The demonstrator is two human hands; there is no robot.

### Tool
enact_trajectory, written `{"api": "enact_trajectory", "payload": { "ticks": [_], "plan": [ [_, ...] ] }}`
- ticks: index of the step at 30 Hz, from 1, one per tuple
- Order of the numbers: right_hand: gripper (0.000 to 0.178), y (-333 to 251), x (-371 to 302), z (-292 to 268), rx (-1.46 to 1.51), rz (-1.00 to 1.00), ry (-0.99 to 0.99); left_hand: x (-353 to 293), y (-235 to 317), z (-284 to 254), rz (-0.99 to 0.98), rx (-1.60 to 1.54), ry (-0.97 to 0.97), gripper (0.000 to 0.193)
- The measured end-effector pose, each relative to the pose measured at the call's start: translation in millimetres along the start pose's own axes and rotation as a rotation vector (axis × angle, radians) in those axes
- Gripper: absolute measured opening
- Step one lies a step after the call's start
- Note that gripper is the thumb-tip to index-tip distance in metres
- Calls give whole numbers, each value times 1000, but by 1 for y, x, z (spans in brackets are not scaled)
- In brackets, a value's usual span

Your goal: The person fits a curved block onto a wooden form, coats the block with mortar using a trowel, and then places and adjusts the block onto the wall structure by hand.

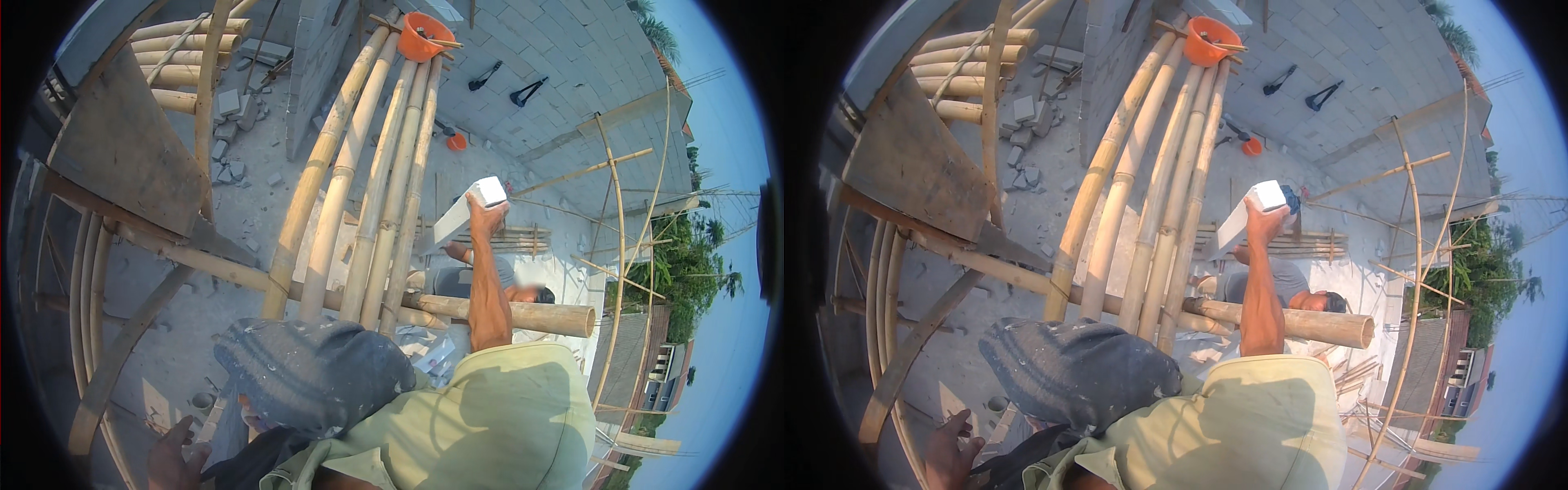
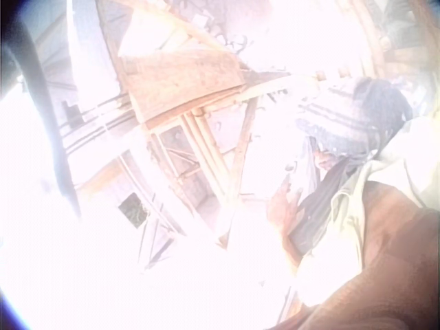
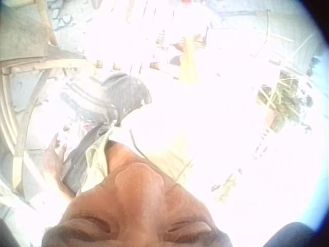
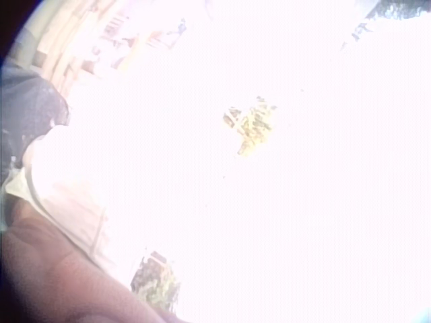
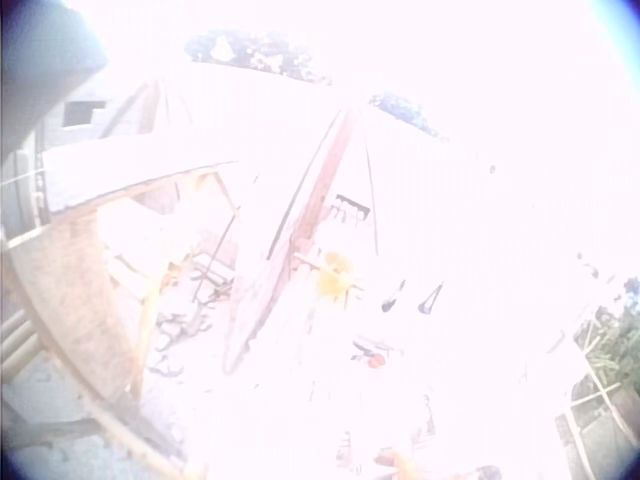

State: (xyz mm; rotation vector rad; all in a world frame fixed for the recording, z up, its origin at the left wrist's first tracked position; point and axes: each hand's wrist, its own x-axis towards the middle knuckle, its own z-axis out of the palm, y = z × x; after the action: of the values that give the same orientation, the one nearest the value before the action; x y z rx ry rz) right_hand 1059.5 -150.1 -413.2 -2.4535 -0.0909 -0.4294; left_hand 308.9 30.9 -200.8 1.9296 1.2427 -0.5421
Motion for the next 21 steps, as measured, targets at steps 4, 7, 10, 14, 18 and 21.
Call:
{"api": "enact_trajectory", "payload": {
  "ticks": [4, 7, 10, 14, 18, 21],
  "plan": [
    [93, -72, -2, -14, 17, -118, 44, -12, 18, -3, -31, 17, 43, 70],
    [90, -137, -16, -44, 148, -224, -101, -22, 38, -11, -85, 21, 144, 65],
    [86, -175, -28, -63, 171, -414, -136, -25, 46, -13, -29, -41, 134, 64],
    [88, -227, -72, -72, 86, -951, -169, -34, 54, -15, -23, -69, 113, 63],
    [75, -249, -148, -49, 188, -1214, -207, -30, 49, -19, 13, -26, 28, 67],
    [62, -237, -205, -21, 226, -1325, -426, -26, 69, -22, 36, -83, 74, 63]
  ]
}}
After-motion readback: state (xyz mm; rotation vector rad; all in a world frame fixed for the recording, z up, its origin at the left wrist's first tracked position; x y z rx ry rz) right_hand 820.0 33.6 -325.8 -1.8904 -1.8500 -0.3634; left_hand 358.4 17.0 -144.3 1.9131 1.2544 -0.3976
